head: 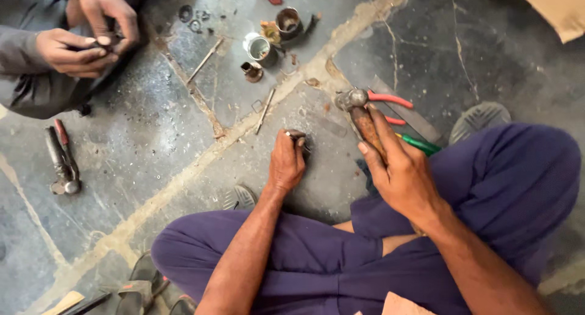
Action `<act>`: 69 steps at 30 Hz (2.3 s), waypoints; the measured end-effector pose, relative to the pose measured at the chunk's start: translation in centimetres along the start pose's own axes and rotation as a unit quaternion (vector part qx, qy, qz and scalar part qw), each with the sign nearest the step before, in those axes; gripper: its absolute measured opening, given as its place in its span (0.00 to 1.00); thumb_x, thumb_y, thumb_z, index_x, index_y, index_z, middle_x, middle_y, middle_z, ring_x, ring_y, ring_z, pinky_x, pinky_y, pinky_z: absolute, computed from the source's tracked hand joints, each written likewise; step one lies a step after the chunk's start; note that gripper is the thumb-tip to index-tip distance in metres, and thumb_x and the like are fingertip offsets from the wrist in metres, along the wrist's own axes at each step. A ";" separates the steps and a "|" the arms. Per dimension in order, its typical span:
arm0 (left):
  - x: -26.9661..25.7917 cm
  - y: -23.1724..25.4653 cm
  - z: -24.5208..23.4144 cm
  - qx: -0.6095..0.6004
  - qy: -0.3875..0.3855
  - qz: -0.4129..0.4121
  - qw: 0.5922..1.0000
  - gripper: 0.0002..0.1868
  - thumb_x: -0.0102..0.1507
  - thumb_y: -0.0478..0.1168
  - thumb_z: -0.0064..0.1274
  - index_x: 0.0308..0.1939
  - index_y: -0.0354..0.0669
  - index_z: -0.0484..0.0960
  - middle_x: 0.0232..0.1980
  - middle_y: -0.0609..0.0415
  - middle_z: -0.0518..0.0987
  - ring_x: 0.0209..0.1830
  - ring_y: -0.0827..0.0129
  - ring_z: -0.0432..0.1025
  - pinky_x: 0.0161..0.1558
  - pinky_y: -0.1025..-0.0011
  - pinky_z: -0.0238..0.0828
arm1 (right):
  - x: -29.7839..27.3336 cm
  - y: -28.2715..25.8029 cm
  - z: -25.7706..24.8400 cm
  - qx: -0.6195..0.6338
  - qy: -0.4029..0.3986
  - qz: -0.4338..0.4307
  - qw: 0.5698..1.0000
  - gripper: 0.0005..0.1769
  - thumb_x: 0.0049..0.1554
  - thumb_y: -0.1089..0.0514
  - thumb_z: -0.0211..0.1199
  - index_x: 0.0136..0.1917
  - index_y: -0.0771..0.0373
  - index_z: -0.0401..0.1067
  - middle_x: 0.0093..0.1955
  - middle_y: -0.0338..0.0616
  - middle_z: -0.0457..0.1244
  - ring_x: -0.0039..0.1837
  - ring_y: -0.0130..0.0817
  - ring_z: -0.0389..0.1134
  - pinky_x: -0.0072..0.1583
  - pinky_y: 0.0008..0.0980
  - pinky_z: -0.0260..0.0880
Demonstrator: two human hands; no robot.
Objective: The person sits on the floor and uses a hammer and metal rod to shape a cylindrical metal part. They also use pliers and a screwdriver to manipulate smaller components and assemble parts together.
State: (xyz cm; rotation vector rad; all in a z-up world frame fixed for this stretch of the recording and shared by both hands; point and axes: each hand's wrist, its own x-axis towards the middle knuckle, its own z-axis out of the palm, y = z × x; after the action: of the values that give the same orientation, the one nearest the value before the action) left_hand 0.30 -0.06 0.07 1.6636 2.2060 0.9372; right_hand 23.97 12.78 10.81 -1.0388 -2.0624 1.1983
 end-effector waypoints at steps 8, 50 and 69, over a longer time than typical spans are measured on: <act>0.3 0.8 0.1 0.005 -0.009 0.002 1.000 0.07 0.67 0.28 0.50 0.49 0.37 0.74 0.47 0.41 0.75 0.46 0.45 0.73 0.47 0.57 0.71 | -0.1 0.7 -0.2 0.025 0.008 -0.085 0.996 0.32 0.63 0.57 0.63 0.77 0.69 0.59 0.63 0.65 0.67 0.59 0.57 0.73 0.55 0.43 0.74; -0.6 -0.3 1.3 0.044 0.026 0.026 0.998 0.13 0.64 0.28 0.54 0.48 0.36 0.68 0.43 0.37 0.70 0.43 0.38 0.68 0.44 0.48 0.67 | 0.1 -3.9 -1.7 -0.002 -0.019 -0.176 0.984 0.36 0.61 0.59 0.66 0.78 0.66 0.58 0.55 0.61 0.69 0.48 0.51 0.74 0.47 0.41 0.73; -0.5 0.1 1.1 0.062 0.059 0.056 0.995 0.13 0.61 0.28 0.52 0.48 0.35 0.69 0.45 0.34 0.72 0.45 0.36 0.69 0.46 0.48 0.69 | 2.8 -6.2 0.1 -0.054 -0.153 -0.096 0.982 0.35 0.61 0.57 0.65 0.78 0.63 0.59 0.52 0.61 0.70 0.49 0.56 0.74 0.50 0.44 0.72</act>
State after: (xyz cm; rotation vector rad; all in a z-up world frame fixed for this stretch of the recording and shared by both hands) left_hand 1.15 -0.16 -0.83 1.8494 2.3109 0.9672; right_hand 20.18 13.10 16.41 -0.7135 -2.4251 1.2187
